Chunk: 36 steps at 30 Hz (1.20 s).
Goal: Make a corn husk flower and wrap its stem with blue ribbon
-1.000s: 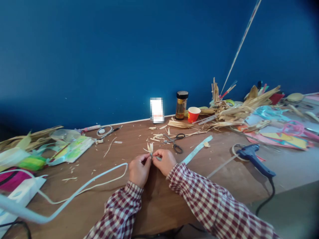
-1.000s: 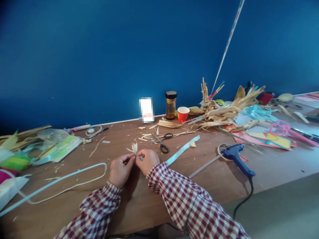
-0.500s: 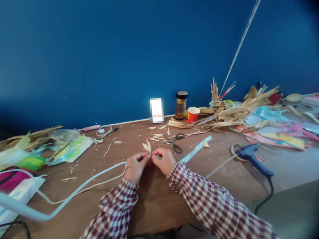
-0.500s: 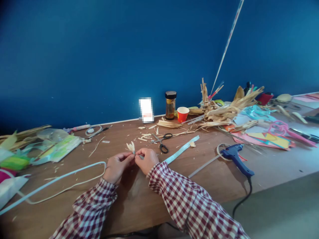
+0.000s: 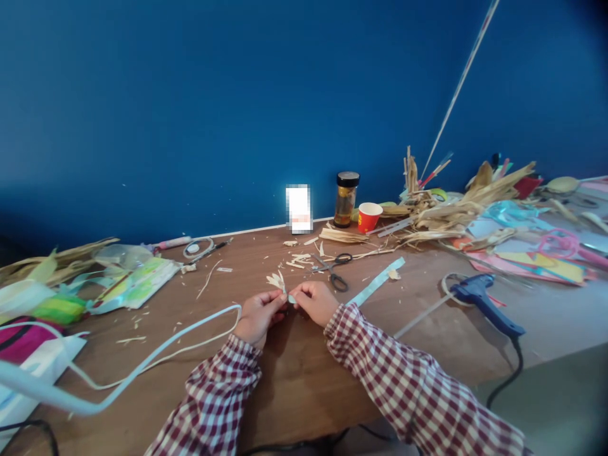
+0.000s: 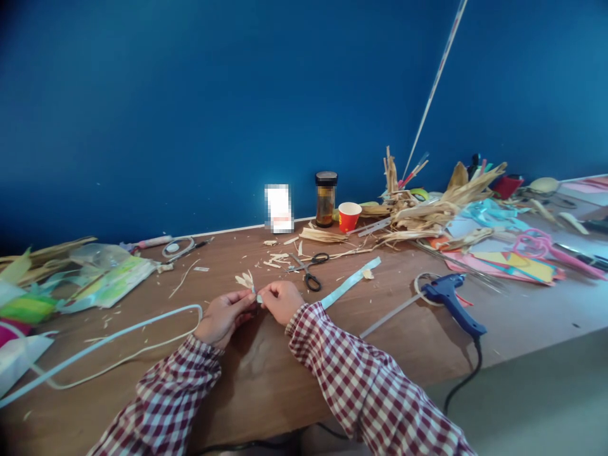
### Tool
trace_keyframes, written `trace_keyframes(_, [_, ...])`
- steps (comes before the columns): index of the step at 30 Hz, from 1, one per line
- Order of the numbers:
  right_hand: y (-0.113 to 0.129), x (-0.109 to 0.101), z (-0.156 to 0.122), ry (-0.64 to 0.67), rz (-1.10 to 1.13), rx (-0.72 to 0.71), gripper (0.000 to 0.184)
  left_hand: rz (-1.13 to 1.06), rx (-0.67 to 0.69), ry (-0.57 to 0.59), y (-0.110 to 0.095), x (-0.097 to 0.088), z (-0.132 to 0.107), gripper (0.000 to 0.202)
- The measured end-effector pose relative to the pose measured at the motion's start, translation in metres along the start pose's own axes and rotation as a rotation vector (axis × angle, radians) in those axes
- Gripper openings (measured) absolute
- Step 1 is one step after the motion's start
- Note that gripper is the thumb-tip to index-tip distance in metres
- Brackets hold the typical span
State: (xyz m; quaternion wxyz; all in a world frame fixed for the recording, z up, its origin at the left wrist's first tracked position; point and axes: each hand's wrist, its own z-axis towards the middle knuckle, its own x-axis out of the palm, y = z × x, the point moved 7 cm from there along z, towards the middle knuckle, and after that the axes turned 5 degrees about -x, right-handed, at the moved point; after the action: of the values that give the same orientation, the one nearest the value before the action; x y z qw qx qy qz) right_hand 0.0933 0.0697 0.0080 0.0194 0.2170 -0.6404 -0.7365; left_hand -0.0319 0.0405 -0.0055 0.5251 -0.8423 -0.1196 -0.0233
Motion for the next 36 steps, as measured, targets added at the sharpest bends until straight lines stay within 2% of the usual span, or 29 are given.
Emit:
trace_keyframes(8, [-0.009,0.0,0.001,0.035,-0.05,-0.006,0.02,-0.019,-0.048,-0.039,0.001,0.0,-0.001,0.02])
trace_keyframes(18, [-0.009,-0.001,-0.002,0.029,-0.149,0.054,0.018,0.153,0.075,-0.042,-0.003,0.002,-0.002,0.022])
trace_keyframes(24, [-0.01,0.002,-0.001,0.161,-0.089,0.116,0.014,0.165,0.106,0.027,-0.002,0.007,-0.003,0.021])
trace_keyframes(30, [-0.01,-0.003,0.001,0.135,-0.304,0.039,0.014,0.194,0.14,0.037,0.002,0.009,0.0,0.019])
trace_keyframes(33, [-0.01,0.0,0.002,0.212,-0.316,-0.014,0.011,0.246,0.159,0.047,0.004,0.009,0.002,0.018])
trace_keyframes(36, [-0.012,0.004,0.002,0.32,-0.221,-0.031,0.011,0.304,0.186,0.058,0.004,0.01,0.002,0.017])
